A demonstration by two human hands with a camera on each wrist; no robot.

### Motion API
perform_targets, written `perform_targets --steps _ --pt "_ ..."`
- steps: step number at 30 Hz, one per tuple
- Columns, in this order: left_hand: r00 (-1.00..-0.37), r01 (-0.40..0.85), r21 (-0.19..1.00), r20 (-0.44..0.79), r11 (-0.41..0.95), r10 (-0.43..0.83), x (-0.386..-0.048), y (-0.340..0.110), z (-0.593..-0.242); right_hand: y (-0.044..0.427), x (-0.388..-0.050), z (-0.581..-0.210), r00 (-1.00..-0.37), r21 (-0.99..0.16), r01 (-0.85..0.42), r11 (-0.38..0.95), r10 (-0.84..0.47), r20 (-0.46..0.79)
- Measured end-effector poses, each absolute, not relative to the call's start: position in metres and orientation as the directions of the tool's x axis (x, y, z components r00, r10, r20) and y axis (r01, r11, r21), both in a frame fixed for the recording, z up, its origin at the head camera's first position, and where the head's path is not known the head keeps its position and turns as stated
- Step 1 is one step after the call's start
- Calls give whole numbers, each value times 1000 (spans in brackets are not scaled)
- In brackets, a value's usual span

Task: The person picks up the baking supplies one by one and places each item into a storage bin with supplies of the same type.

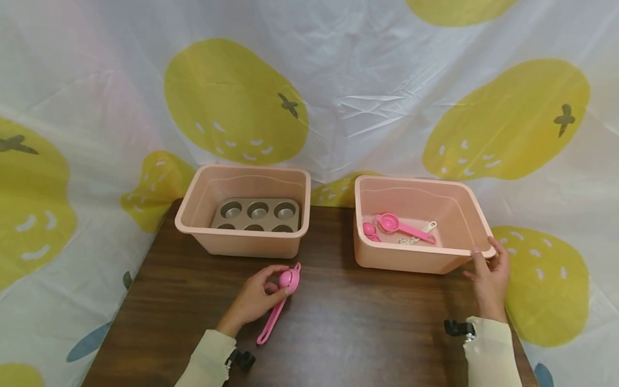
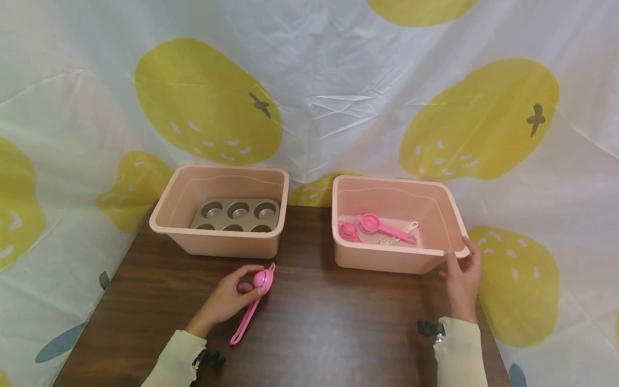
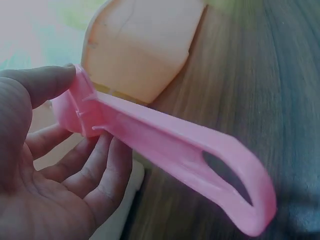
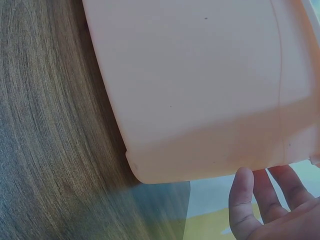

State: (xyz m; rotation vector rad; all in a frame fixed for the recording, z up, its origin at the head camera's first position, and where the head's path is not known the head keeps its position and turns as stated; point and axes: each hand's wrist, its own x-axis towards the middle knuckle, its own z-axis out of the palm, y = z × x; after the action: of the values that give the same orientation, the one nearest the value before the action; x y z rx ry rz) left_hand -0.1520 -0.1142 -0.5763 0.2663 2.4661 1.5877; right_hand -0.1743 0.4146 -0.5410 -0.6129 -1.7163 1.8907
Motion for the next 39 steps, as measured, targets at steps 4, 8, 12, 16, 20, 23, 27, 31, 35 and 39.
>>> perform_targets --steps 4,8,12,16,20,23,27,31,35,39 --pt "-962 46 920 -65 390 266 -152 -112 -572 415 -174 -540 -769 -996 -67 -61 639 13" --pt "-962 60 926 -47 373 271 -153 -110 -567 417 -174 -543 -768 -996 -81 -47 639 32" --pt "-966 54 931 -44 360 256 -154 -107 -560 417 -174 -545 -768 -995 -87 -59 640 29" --pt "-968 50 937 -39 346 246 -155 -105 -553 416 -173 -542 -772 -994 -79 -70 636 16" --pt "-966 58 944 -29 325 257 -158 -103 -547 415 -173 -542 -772 -994 -80 -68 635 18" --pt "-964 82 952 1 295 266 -161 -103 -542 415 -173 -542 -771 -995 -80 -59 637 24" --pt "-961 113 961 41 252 273 -163 -101 -534 415 -173 -543 -771 -995 -83 -51 636 32" --pt "-958 105 972 42 211 283 -166 -98 -527 415 -173 -543 -770 -996 -81 -41 637 37" --pt "-954 100 984 53 146 296 -171 -95 -522 415 -173 -544 -772 -996 -88 -34 634 47" --pt "-951 83 993 54 80 305 -177 -90 -514 415 -173 -544 -774 -995 -95 -34 631 53"
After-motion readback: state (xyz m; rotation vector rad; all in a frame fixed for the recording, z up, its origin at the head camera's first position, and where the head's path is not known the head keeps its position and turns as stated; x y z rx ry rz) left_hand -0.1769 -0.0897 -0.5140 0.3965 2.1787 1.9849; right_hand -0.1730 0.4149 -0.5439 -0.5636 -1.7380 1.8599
